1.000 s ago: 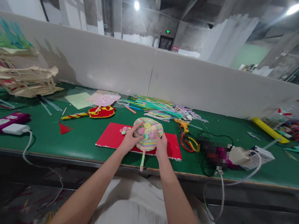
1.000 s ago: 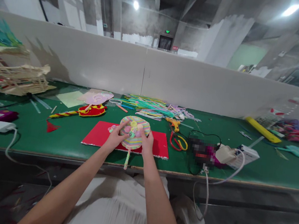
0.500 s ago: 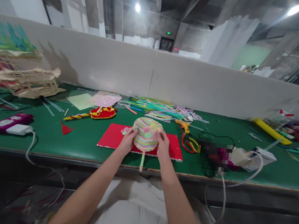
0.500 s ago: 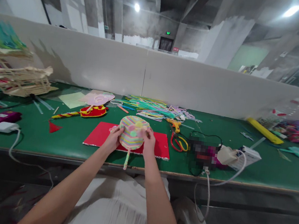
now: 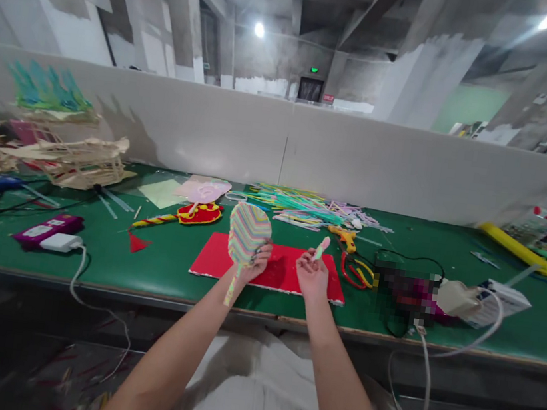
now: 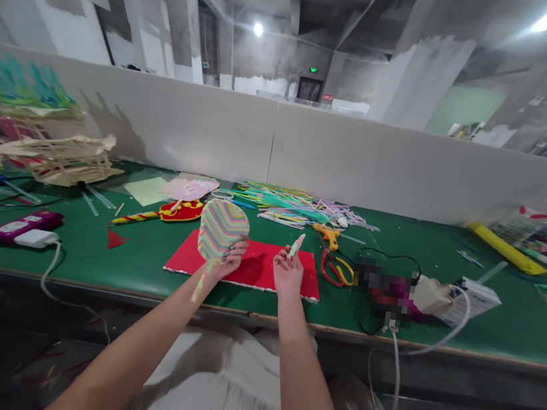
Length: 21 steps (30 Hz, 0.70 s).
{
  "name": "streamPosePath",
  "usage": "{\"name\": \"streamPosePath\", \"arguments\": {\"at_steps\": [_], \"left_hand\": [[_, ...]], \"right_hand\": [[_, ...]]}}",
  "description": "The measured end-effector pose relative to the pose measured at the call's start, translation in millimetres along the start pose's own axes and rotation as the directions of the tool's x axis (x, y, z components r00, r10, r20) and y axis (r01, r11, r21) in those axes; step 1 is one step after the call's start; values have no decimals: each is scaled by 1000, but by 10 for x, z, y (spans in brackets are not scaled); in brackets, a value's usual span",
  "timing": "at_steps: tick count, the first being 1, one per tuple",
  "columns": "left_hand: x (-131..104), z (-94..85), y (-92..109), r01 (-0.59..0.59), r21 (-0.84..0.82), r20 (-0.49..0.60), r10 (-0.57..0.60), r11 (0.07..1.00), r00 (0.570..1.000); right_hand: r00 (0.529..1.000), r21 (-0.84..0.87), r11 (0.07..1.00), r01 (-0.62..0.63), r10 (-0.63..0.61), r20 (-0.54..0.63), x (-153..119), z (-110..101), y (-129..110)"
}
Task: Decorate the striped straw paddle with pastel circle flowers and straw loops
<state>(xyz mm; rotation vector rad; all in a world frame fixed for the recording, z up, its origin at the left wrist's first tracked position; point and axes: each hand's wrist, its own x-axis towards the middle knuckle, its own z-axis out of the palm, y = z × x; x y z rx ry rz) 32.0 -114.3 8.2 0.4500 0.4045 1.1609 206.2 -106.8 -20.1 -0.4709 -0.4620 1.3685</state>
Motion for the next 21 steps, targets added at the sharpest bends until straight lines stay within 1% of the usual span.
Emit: {"name": "streamPosePath", "arguments": {"at_steps": [3, 5, 7, 9, 11, 14, 16, 18, 21], "left_hand": [[42, 89, -83, 109, -6, 121, -107, 994, 987], [66, 122, -143, 207, 24, 171, -208, 978, 963], [79, 123, -184, 294, 65, 206, -301, 954, 931], [82, 99, -202, 354, 101, 215, -368, 930, 905], [82, 68, -203, 414, 138, 208, -435, 900, 876], [85, 42, -193, 511, 196, 233, -546, 837, 805], [90, 47, -189, 542, 218, 251, -583, 812, 773], [96, 63, -189, 550, 221, 245, -592, 805, 768], [103, 83, -193, 551, 212, 233, -589, 807, 774]], "right_hand": [[999, 24, 999, -39, 38, 12, 3, -13, -6], [998, 4, 998, -64, 64, 21, -8, -18, -14], [994, -16, 995, -99, 100, 44, -20, -21, -26], [988, 1, 991, -136, 135, 74, -29, -20, -38], [983, 73, 984, -162, 154, 97, -34, -13, -50], [979, 227, 954, -196, 178, 97, -39, 0, -59], [975, 297, 929, -222, 203, 93, -42, 5, -62], [971, 327, 915, -238, 219, 94, -43, 5, -62], [971, 331, 913, -239, 218, 99, -42, 0, -60]]}}
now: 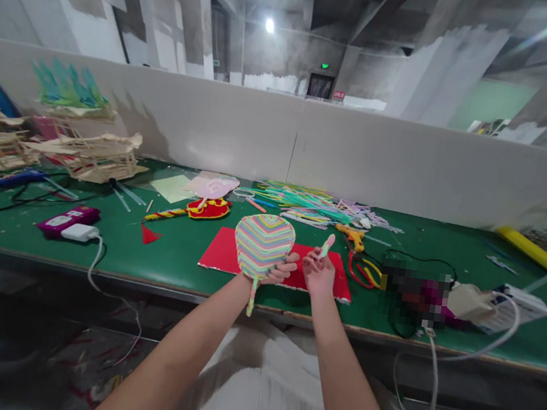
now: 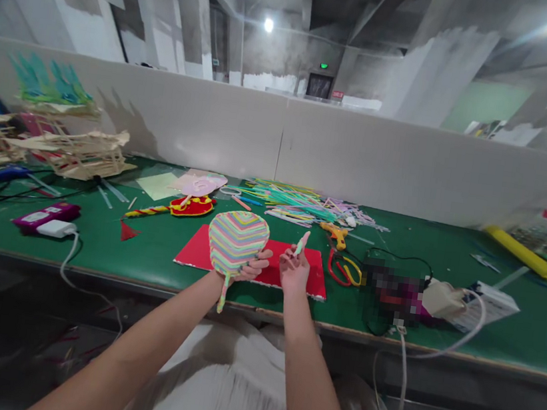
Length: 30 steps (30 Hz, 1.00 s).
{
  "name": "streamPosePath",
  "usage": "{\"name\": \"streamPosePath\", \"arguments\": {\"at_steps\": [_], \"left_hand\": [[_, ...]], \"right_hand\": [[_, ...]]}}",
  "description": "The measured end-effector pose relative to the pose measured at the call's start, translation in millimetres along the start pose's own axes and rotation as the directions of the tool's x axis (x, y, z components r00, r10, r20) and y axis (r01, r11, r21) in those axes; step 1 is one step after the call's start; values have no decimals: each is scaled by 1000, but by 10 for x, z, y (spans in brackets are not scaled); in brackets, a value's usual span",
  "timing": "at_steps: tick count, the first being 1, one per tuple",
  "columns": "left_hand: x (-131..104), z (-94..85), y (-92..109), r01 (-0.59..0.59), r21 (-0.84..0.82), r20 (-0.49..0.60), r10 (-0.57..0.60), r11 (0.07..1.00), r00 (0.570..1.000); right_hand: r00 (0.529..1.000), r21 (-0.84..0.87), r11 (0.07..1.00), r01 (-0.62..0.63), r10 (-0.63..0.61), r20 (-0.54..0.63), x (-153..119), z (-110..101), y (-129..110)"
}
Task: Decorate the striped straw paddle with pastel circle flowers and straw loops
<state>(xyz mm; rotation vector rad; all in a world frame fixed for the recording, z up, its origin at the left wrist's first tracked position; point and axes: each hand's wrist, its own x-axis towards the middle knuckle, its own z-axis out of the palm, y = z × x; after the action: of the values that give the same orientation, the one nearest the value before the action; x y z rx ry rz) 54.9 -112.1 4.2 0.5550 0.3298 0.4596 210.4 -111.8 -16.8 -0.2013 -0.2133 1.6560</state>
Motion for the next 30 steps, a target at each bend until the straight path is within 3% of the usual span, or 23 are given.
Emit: {"name": "streamPosePath", "arguments": {"at_steps": [12, 16, 21, 27, 30], "left_hand": [[2, 4, -5, -75, -42, 7, 76, 996, 997], [12, -15, 1, -63, -37, 20, 64, 997, 998], [6, 17, -10, -30, -37, 19, 31, 999, 999], [25, -3, -13, 56, -72, -89, -62, 996, 994], [32, -90, -8, 115, -51, -96, -120, 992, 988]], "right_hand": [[1000, -42, 999, 9, -8, 28, -13, 17, 0], [991, -127, 987, 93, -80, 108, -43, 56, 26], [970, -445, 869, 217, -140, 199, -75, 178, 157], [913, -538, 738, 408, -312, 264, -38, 207, 254], [910, -617, 669, 414, -293, 293, -27, 175, 252]]}}
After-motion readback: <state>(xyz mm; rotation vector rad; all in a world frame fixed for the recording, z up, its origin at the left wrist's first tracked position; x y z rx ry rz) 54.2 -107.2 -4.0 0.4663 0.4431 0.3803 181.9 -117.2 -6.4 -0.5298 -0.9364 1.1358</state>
